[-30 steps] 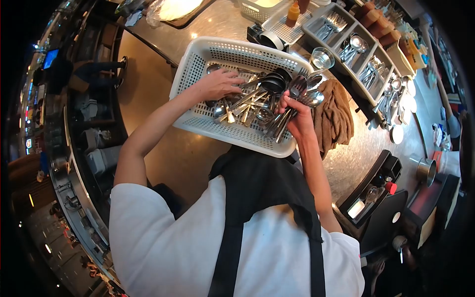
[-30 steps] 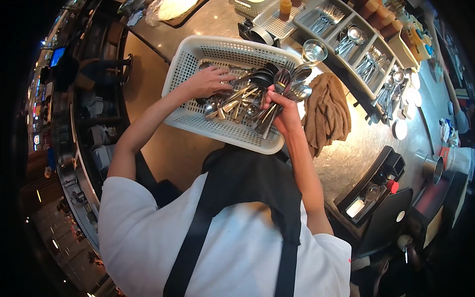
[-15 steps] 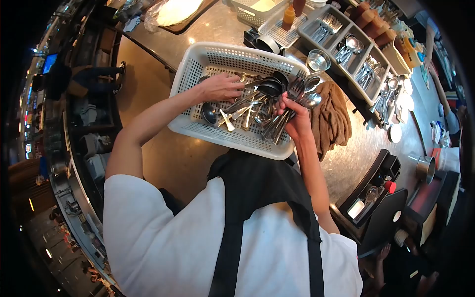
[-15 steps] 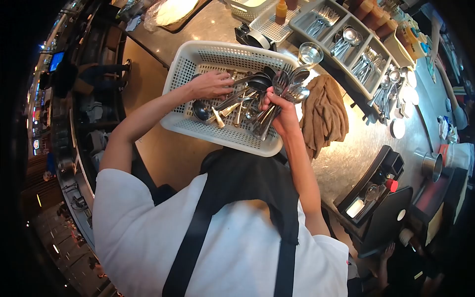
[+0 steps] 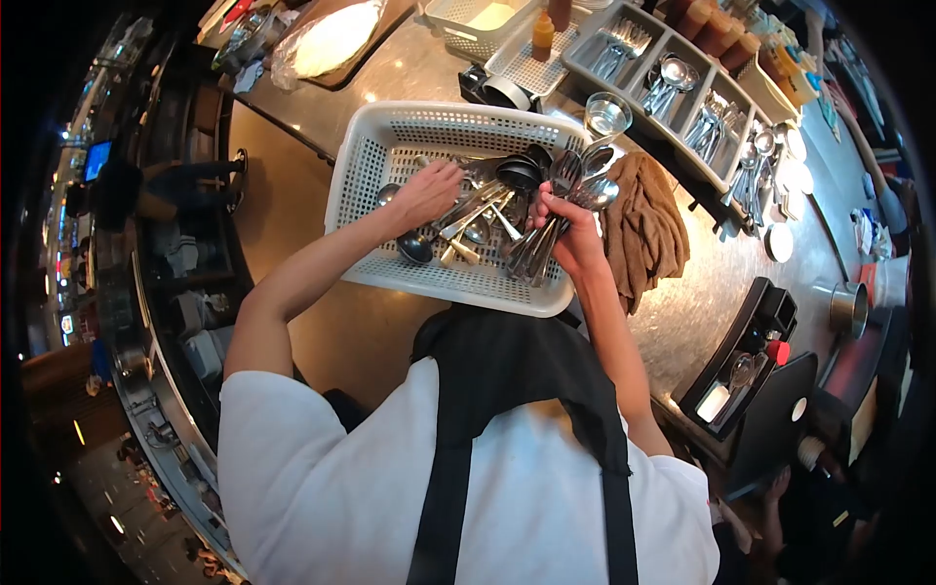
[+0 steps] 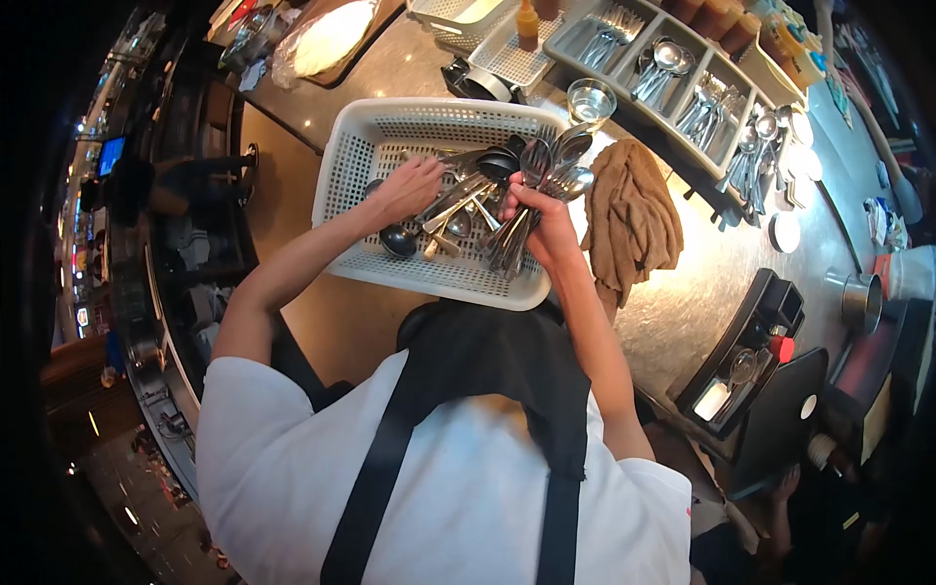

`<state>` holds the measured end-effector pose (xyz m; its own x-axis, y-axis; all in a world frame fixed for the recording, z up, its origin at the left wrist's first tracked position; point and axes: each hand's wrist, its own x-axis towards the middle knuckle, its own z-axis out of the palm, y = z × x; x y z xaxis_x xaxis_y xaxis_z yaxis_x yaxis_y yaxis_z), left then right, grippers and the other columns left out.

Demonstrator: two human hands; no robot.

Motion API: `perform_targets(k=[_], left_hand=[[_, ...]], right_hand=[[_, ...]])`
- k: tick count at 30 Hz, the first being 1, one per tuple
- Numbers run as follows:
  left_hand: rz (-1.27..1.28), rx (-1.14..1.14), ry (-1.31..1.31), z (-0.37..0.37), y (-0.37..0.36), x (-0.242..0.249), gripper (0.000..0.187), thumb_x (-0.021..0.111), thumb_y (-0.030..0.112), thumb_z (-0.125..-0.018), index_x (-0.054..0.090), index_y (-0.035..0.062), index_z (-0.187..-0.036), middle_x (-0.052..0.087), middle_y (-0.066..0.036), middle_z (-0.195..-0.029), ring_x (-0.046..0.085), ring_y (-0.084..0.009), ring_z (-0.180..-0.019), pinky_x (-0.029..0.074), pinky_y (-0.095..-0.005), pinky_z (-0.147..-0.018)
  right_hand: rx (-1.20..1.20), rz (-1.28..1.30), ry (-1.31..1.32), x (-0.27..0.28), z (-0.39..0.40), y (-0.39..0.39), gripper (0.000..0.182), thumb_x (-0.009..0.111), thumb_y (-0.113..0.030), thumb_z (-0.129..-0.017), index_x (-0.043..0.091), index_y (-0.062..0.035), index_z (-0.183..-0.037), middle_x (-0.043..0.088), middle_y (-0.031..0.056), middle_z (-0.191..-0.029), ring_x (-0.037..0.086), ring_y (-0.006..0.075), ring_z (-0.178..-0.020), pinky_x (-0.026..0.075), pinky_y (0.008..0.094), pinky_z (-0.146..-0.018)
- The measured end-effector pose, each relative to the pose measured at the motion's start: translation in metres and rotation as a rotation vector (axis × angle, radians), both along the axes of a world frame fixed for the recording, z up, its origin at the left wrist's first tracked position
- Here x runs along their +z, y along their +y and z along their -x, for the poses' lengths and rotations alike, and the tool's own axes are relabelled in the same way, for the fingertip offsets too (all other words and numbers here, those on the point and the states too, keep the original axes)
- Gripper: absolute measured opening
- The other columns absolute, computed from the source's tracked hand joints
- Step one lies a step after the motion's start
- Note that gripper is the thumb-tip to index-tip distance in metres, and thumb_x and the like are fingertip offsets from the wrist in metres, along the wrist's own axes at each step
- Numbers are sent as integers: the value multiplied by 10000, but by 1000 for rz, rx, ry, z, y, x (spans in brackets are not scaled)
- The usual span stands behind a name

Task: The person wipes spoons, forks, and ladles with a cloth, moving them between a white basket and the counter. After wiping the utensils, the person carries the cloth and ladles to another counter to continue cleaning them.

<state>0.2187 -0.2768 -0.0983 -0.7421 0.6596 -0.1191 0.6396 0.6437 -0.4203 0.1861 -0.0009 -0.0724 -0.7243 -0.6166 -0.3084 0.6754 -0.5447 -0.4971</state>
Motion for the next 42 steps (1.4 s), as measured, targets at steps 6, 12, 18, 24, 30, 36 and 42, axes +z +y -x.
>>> perform_targets(k=[6,12,18,24,30,36,42], left_hand=[[22,217,-147,-6,-18,58,99,562,137,-782,637,77,-756,605,-61,-725,614,-211,-739,444,-330,-676],[-20,460,-283,-31,-39,127,95,567,105,-793,633,41,-767,646,-127,-673,662,-285,-675,496,-406,-627],[-14,794,-303,-62,-42,193,110,514,131,-859,568,35,-860,640,-182,-802,630,-386,-768,478,-486,-672],[-690,985,-158,-75,36,163,197,447,195,-946,518,15,-911,613,-245,-828,606,-427,-828,458,-535,-711],[-824,990,-111,-50,167,100,322,501,259,-954,503,6,-1154,614,-178,-841,635,-382,-768,525,-442,-683],[-918,650,-38,-79,171,104,512,576,294,-912,451,-10,-1305,621,-139,-866,647,-347,-743,536,-396,-697],[-1306,706,-221,-36,105,122,284,548,176,-927,612,14,-1152,660,-158,-910,661,-281,-835,507,-357,-728]], right_hand=[[3,2,9,0,-2,3,160,622,-107,-865,559,-58,-1004,524,17,-719,534,136,-648,486,324,-705],[20,0,-26,9,-4,3,103,616,-136,-887,560,-67,-941,467,-15,-639,490,119,-586,457,305,-653],[210,365,-59,-2,1,11,119,579,-158,-932,545,-72,-858,395,-40,-599,444,99,-548,421,266,-598],[82,99,-35,16,-4,0,341,576,-207,-951,504,13,-1201,646,129,-946,650,288,-954,546,405,-873],[45,105,-22,6,-10,-8,491,612,-296,-937,439,31,-1259,651,179,-1095,637,272,-1042,530,377,-902],[-12,-91,128,15,-11,-2,427,635,-20,-846,487,41,-1243,639,101,-940,646,236,-931,525,404,-899],[70,168,16,10,-4,7,408,629,-30,-824,500,60,-1200,587,74,-796,552,130,-658,520,316,-691]])
